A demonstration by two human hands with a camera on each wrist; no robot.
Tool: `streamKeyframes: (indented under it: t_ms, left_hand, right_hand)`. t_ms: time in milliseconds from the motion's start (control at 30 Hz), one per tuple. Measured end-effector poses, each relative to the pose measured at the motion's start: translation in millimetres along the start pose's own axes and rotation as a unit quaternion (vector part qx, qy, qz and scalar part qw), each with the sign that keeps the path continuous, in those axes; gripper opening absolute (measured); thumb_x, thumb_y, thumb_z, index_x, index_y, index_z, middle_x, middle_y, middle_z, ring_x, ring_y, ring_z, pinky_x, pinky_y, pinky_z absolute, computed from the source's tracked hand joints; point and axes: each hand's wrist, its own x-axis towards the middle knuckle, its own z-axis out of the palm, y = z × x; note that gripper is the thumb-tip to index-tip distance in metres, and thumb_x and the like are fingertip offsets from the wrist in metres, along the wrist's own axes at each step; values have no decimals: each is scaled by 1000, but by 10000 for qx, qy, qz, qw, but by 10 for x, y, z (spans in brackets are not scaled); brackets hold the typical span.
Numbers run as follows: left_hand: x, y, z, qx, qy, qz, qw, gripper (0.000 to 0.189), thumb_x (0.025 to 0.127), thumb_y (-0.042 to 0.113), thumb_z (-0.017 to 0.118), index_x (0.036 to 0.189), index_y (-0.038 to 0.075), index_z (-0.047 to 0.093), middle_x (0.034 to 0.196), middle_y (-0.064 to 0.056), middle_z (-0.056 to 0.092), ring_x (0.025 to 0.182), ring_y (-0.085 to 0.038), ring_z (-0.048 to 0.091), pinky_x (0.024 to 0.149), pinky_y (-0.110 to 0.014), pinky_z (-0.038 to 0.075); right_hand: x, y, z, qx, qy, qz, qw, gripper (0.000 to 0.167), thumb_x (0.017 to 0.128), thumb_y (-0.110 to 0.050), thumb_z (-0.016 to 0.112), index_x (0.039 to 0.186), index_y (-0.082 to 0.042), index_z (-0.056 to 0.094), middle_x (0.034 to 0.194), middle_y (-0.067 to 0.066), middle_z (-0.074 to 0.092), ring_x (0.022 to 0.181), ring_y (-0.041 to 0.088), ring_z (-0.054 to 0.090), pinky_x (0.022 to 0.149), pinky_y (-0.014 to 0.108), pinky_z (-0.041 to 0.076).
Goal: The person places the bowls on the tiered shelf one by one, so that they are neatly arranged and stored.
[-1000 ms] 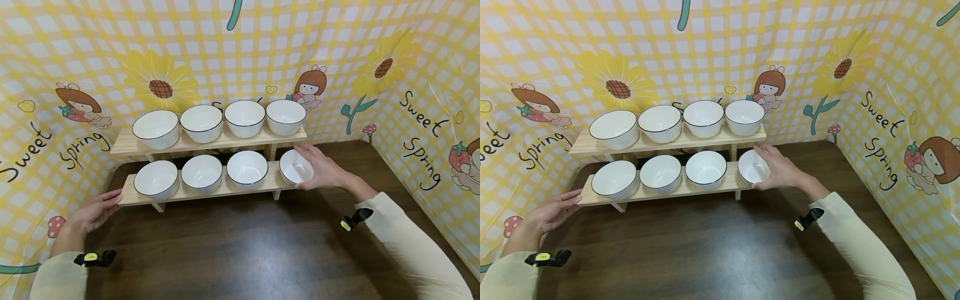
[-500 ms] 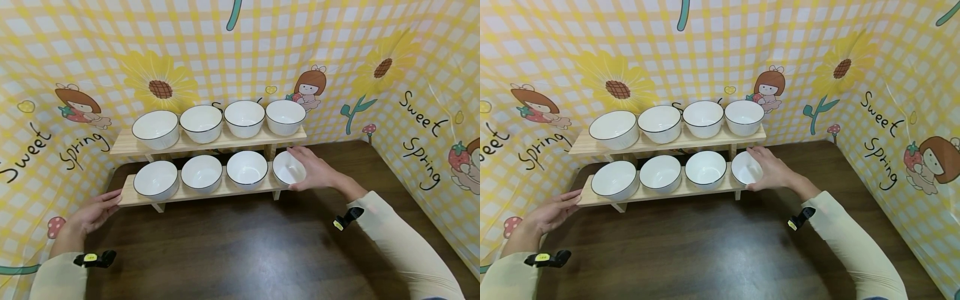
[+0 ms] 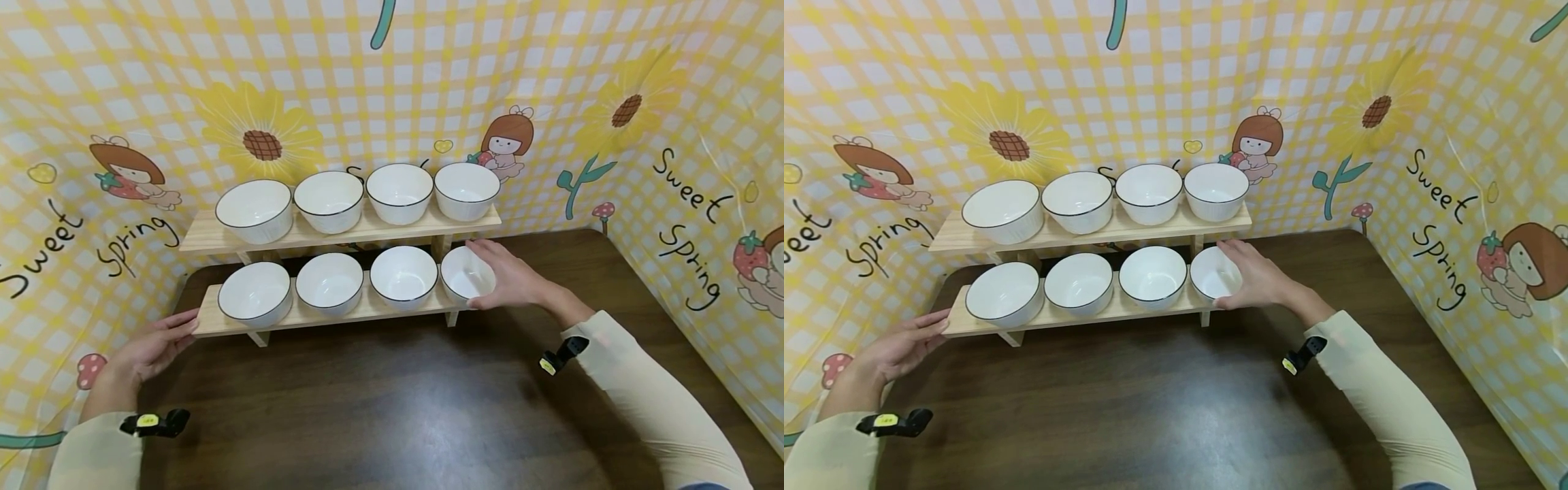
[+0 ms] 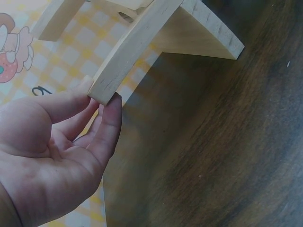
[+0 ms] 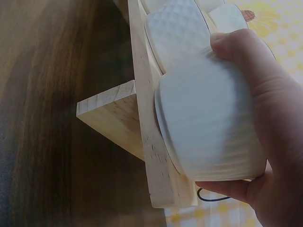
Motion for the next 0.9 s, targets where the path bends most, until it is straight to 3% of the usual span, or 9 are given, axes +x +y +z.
streamKeyframes:
  t_ms: [900]
  left_hand:
    - [-7, -6, 3, 102, 22, 76, 9999, 35, 104, 3, 55, 100, 28, 79, 102, 11, 71, 93, -2, 67, 81, -18, 56]
  right_hand:
    - [39, 26, 15, 196, -3, 211, 9996, 118, 69, -47, 93, 158, 0, 31, 158, 24, 29, 141, 41, 35, 108, 64, 39]
